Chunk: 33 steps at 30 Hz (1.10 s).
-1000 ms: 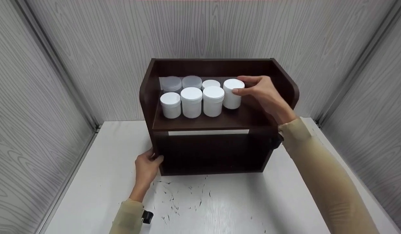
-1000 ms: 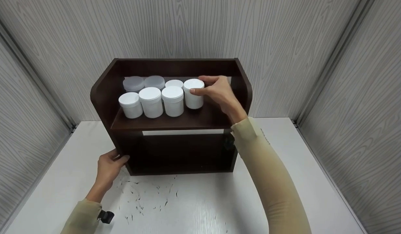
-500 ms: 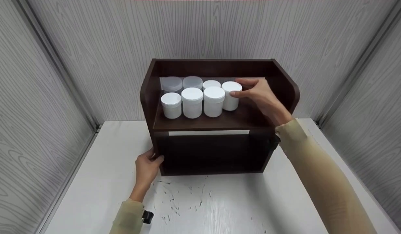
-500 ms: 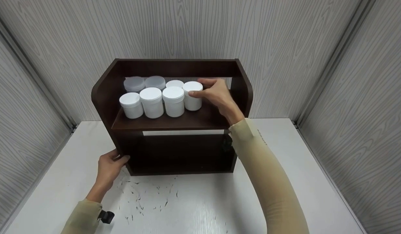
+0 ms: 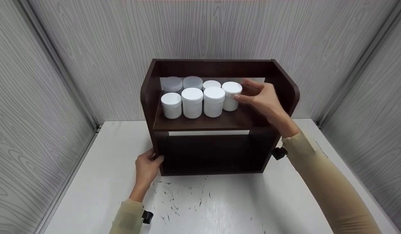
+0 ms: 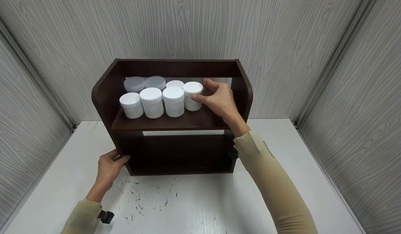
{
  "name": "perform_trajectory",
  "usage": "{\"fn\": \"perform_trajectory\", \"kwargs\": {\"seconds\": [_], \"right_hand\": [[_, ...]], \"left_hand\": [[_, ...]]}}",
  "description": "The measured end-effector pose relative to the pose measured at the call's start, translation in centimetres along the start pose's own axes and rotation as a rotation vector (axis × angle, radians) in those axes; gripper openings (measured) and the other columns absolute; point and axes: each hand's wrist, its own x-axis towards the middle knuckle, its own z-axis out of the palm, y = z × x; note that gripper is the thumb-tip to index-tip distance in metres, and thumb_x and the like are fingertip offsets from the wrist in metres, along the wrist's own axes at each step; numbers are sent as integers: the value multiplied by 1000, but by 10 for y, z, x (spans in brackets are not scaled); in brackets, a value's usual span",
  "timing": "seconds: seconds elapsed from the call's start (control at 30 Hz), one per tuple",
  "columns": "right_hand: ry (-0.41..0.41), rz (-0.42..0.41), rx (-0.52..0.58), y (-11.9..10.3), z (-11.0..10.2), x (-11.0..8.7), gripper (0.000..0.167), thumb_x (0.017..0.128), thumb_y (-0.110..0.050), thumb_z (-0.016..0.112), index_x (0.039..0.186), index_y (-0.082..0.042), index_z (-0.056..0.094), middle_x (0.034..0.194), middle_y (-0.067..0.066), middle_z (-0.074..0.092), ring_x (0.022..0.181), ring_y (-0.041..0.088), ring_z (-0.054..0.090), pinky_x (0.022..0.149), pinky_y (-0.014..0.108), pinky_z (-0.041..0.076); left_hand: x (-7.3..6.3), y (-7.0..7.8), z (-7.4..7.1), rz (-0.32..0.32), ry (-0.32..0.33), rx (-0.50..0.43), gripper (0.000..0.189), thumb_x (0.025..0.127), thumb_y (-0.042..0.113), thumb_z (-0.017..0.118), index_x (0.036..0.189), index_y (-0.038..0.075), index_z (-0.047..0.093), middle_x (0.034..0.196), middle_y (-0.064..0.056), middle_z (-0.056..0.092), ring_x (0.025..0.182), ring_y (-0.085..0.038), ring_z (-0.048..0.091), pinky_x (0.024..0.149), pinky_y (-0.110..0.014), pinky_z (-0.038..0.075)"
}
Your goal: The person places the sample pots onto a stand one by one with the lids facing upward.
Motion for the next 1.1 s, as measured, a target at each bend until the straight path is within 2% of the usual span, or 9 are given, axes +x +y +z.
{"fn": "perform_trajectory", "kwargs": {"seconds": [0.3, 0.53, 0.63, 0.7, 0.83, 0.97, 1.1], "right_hand": [[36, -132, -1, -11, 0, -45, 65, 89, -10, 86, 147, 1, 59, 140, 16, 67, 130, 26, 64, 107, 33, 52], [78, -217, 111, -13, -1, -94, 47, 88, 8, 81, 133, 5, 69, 127, 17, 73, 121, 32, 69, 98, 36, 58], [85, -224, 120, -8, -4, -115, 40, 87, 11, 80, 126, 6, 73, 123, 21, 74, 117, 32, 71, 96, 34, 59], [79, -229, 89, 0, -6, -127, 35, 88, 11, 80, 122, 5, 75, 120, 23, 74, 114, 29, 72, 95, 33, 59], [12, -243, 9, 21, -10, -150, 30, 88, 11, 79, 118, 5, 76, 114, 25, 75, 105, 23, 74, 94, 34, 59], [-90, -212, -68, 45, -12, -172, 28, 88, 5, 82, 116, 3, 77, 110, 16, 77, 100, 24, 75, 93, 34, 60], [-161, -162, -148, 69, -11, -190, 22, 92, -4, 83, 113, -6, 79, 108, 5, 78, 97, 24, 75, 89, 30, 61]], "left_hand": [[-3, 0, -7, 10, 5, 62, 51, 96, 4, 71, 141, -13, 56, 134, -29, 65, 114, -41, 70, 90, -37, 62], [-10, 1, -13, 19, -12, 96, 48, 96, 6, 72, 139, -13, 59, 132, -30, 65, 115, -42, 70, 92, -42, 61], [-16, 1, -16, 28, -20, 105, 45, 97, 6, 71, 138, -11, 61, 131, -29, 67, 115, -40, 70, 92, -42, 60], [-22, 2, -19, 33, -26, 125, 43, 98, 6, 71, 137, -9, 63, 130, -27, 68, 115, -39, 71, 93, -44, 60], [-33, 2, -26, 38, -39, 174, 36, 99, 8, 70, 132, -6, 69, 126, -23, 72, 114, -39, 71, 97, -51, 58], [-43, 2, -31, 53, -45, 228, 27, 100, 7, 68, 123, -6, 75, 117, -21, 75, 111, -38, 72, 99, -55, 57], [-51, 1, -37, 84, -60, 294, 19, 99, 3, 67, 111, -5, 79, 103, -16, 78, 96, -32, 76, 85, -45, 62]]}}
